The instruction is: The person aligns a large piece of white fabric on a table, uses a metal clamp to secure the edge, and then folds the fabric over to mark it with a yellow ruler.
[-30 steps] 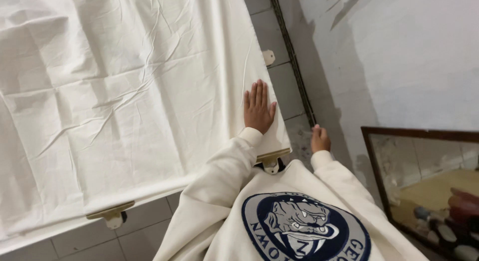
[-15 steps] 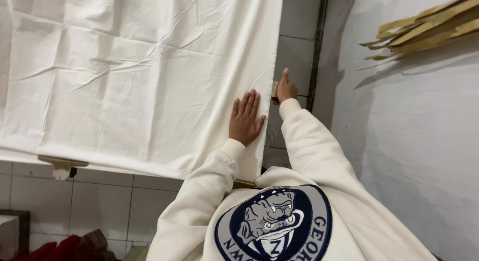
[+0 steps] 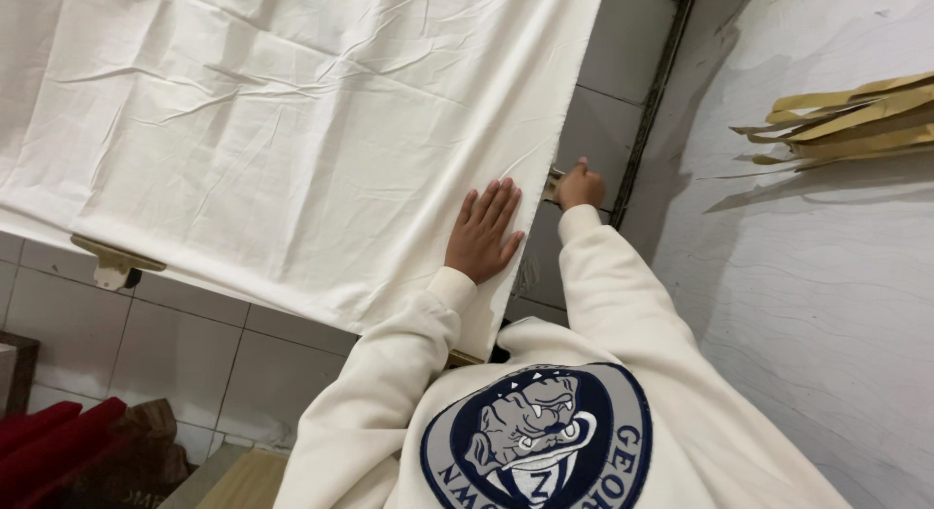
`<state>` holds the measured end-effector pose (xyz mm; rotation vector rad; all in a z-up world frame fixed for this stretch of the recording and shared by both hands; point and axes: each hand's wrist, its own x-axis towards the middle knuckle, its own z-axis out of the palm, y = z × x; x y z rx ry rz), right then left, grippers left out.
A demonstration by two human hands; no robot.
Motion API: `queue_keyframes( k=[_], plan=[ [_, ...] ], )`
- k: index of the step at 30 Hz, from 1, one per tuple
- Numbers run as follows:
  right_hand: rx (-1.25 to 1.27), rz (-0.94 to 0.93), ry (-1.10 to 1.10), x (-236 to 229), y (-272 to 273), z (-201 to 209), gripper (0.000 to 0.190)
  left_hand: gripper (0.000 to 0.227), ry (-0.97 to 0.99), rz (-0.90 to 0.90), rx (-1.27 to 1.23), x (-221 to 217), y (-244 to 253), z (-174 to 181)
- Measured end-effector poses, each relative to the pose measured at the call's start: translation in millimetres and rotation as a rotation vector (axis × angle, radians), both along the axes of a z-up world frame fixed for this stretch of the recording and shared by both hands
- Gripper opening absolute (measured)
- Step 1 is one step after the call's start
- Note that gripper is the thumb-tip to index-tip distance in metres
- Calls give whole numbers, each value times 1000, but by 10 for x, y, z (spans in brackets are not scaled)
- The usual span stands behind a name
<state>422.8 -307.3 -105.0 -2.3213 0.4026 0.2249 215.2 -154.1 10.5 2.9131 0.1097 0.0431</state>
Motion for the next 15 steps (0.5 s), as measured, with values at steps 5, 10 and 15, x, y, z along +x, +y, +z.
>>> queue_keyframes(
  k=[5, 10, 15],
  plan=[
    [-33, -96, -6, 248, -313, -113, 55, 73, 3, -7, -44, -19, -4, 47],
    [-94, -71, -39, 489, -94, 278, 49, 77, -7, 12, -16, 3, -103, 82],
    [-205, -1, -120, 535, 148, 681, 51, 89, 17, 74, 148, 29, -341, 42]
  ],
)
